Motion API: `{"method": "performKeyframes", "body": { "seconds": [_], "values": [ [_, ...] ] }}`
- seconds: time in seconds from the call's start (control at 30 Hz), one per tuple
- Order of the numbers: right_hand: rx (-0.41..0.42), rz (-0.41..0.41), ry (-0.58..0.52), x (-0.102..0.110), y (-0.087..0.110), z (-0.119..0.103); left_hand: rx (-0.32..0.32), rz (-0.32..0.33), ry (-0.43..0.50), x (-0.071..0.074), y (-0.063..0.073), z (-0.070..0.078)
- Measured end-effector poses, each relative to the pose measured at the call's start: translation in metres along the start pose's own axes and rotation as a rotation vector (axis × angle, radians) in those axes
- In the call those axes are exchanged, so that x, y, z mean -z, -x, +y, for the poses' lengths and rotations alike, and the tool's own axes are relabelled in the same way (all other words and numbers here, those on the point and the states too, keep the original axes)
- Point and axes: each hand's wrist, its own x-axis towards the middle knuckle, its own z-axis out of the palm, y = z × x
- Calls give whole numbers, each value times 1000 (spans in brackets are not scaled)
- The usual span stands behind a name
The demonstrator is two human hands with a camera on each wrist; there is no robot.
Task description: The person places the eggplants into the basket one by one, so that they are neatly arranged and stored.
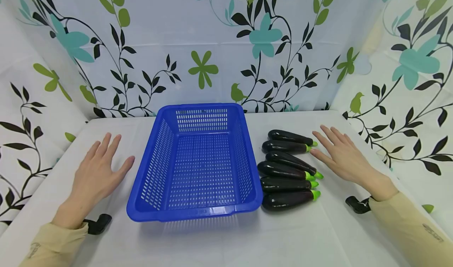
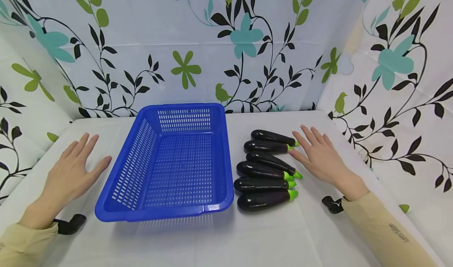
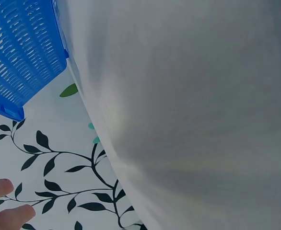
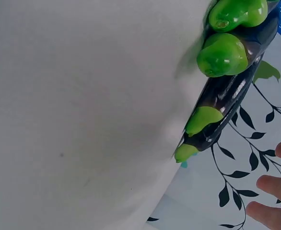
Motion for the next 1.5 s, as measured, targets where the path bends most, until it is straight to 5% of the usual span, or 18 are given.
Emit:
{"method": "performKeyframes", "body": {
  "seconds": [0.43,0.63,0.83,1.07,1.5],
  "values": [
    [46,37,-82,-1,-28,-7,56,-53,221,-8,-15,9],
    [60,64,-145,0,-42,-10,23,-60,513,-12,-23,15],
    [116,86,-215,-1,-56,-8,71,-207,827,-12,-28,21],
    [92,-14,-275,-1,-69,-2,61,-350,1032,-21,-29,27],
    [98,-116,-430,-11,-83,15,63,-393,1276,-36,-24,30]
  ]
}}
